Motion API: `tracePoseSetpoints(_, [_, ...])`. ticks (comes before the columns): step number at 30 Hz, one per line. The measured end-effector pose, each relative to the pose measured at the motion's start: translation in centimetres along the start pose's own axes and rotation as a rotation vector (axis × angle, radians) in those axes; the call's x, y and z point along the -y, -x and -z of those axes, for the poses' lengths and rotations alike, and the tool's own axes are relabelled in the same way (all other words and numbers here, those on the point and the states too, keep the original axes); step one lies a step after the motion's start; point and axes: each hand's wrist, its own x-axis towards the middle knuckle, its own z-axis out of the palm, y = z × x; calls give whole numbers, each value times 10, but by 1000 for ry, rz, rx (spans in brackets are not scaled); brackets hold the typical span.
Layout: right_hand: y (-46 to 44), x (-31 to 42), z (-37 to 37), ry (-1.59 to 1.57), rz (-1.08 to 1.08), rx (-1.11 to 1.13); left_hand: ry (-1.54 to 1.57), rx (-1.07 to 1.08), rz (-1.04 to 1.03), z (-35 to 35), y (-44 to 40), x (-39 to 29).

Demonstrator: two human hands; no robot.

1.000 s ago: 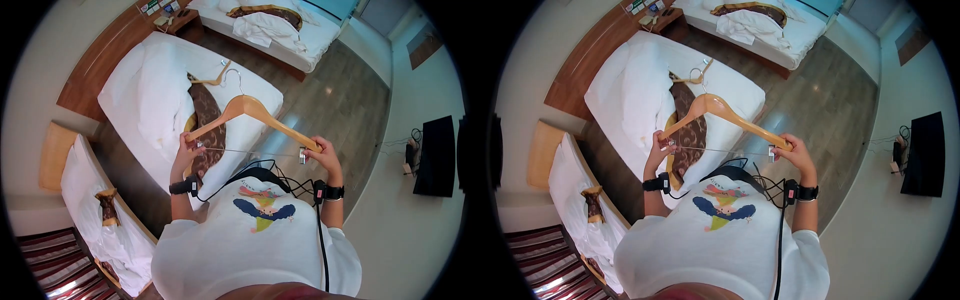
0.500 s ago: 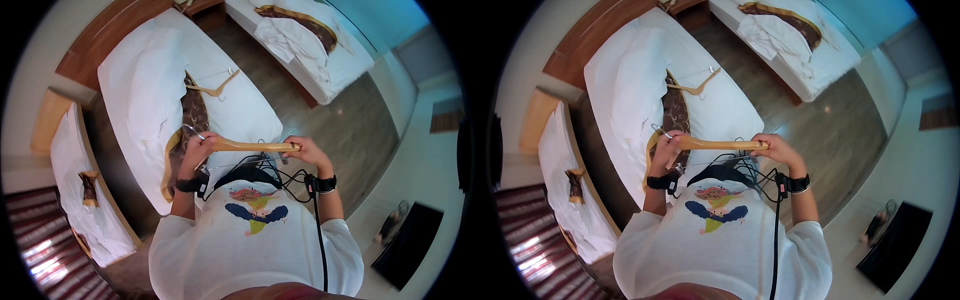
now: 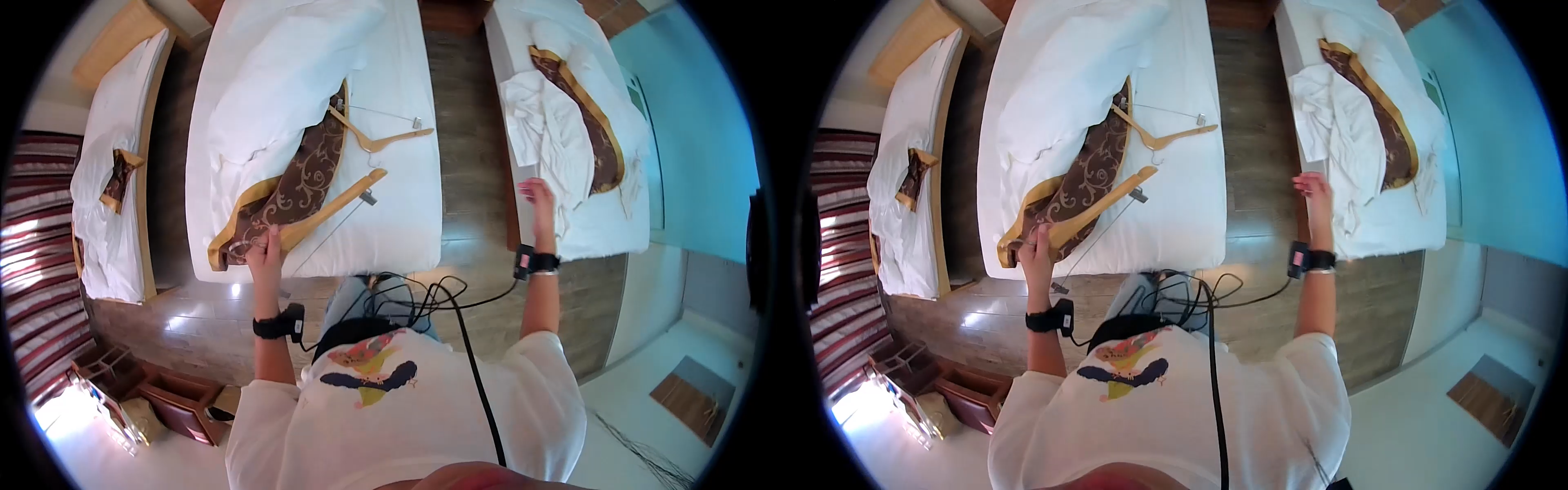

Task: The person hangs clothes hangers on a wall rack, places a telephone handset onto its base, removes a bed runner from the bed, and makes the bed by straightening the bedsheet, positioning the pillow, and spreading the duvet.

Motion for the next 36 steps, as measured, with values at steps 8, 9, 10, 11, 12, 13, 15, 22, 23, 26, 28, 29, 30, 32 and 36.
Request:
tracePoseSetpoints(8, [-100, -208, -202, 355, -24, 563, -172, -8, 191, -8, 63, 51])
tracePoseSetpoints(9, [-102, -213, -223, 554, 80, 563, -195, -17, 229, -7, 73, 57])
tracePoseSetpoints(10, [-95, -209, -242, 752, 187, 555, -216, -26, 268, -6, 85, 63])
tracePoseSetpoints(11, [-92, -204, -254, 796, 55, 639, -220, -44, 267, -6, 97, 71])
tracePoseSetpoints(12, [-91, -210, -263, 792, 62, 649, -155, -73, 323, -5, 111, 78])
tracePoseSetpoints(13, [-92, -219, -273, 836, 104, 661, -89, -103, 378, -4, 120, 82])
tracePoseSetpoints(15, [-93, -231, -287, 974, 189, 692, -99, -119, 399, 2, 130, 82])
tracePoseSetpoints(22, [-89, -214, -279, 1149, 20, 675, -61, -197, 501, 12, 145, 85])
tracePoseSetpoints(23, [-87, -220, -274, 1116, 123, 579, -55, -203, 499, 13, 144, 87])
tracePoseSetpoints(26, [-79, -228, -247, 1039, 207, 525, -47, -221, 426, 15, 136, 90])
tracePoseSetpoints(28, [-81, -218, -228, 924, 375, 420, -148, -196, 380, 15, 124, 90])
tracePoseSetpoints(29, [-84, -209, -215, 875, 427, 429, -136, -201, 362, 15, 118, 91])
tracePoseSetpoints(30, [-82, -195, -205, 875, 444, 414, -118, -218, 330, 15, 113, 91])
tracePoseSetpoints(32, [-72, -165, -183, 698, 545, 428, -87, -228, 274, 15, 99, 87])
tracePoseSetpoints(36, [-49, -110, -142, 641, 444, 409, 45, -191, 245, 15, 59, 58])
